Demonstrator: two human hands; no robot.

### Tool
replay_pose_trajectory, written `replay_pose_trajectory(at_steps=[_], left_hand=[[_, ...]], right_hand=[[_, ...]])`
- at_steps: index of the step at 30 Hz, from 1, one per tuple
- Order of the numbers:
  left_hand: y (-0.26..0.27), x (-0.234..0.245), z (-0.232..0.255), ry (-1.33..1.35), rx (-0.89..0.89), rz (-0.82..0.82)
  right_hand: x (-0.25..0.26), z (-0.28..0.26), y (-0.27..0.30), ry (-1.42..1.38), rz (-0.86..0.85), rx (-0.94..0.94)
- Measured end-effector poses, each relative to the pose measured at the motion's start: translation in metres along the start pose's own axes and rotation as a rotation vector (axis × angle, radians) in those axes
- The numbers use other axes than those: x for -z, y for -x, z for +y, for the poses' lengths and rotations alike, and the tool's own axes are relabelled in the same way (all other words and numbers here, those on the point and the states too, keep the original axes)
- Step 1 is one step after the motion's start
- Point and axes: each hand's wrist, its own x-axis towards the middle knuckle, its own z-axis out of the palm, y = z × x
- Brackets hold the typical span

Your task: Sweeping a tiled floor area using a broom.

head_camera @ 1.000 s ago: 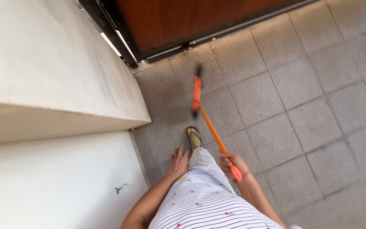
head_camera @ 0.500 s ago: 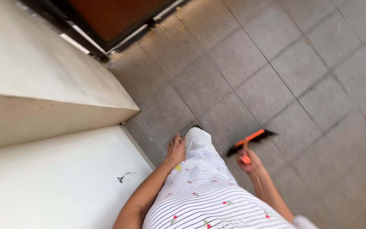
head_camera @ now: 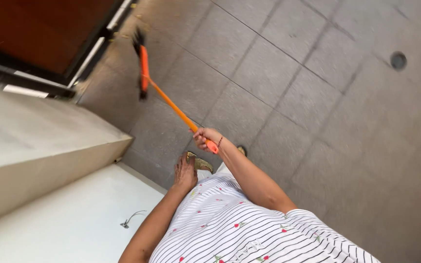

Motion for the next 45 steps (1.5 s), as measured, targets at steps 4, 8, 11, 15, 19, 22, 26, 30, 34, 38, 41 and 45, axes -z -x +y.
replay_pose_trajectory(at_steps=[4,8,11,15,19,22,26,30,34,38,41,45], left_hand=[[-0.022,-0.023,0.024,-0.051,-0.080,-0.071],[-0.041,-0.043,0.065,-0.085,-0.200,-0.071],[-0.051,-0.053,0.098,-0.085,-0.234,-0.150],[-0.061,-0.073,0.130,-0.108,-0.270,-0.191],[-0.068,-0.091,0.147,-0.123,-0.282,-0.183],[-0.061,-0.092,0.153,-0.106,-0.262,-0.145],[-0.052,-0.095,0.159,-0.095,-0.150,-0.122],[-0.045,-0.107,0.168,-0.066,-0.121,-0.053],[-0.044,-0.108,0.190,-0.099,-0.103,-0.130],[-0.064,-0.125,0.205,-0.113,-0.154,-0.149],[-0.086,-0.142,0.217,-0.127,-0.232,-0.185],[-0.114,-0.156,0.246,-0.159,-0.344,-0.241]], right_hand=[[-0.018,0.029,0.124,0.026,0.062,0.153],[0.011,0.061,0.234,-0.101,0.178,0.308],[0.054,0.086,0.299,-0.225,0.274,0.382],[0.126,0.097,0.363,-0.397,0.330,0.433],[0.251,0.078,0.361,-0.575,0.384,0.429],[0.350,0.056,0.315,-0.607,0.460,0.415],[0.345,0.029,0.219,-0.450,0.546,0.239],[0.270,0.028,0.096,0.024,0.488,0.185],[0.269,-0.037,0.064,0.011,0.280,-0.046],[0.232,-0.071,0.188,-0.239,-0.086,0.007],[0.202,-0.045,0.303,-0.306,-0.151,0.161],[0.218,0.006,0.404,-0.498,-0.048,0.354]])
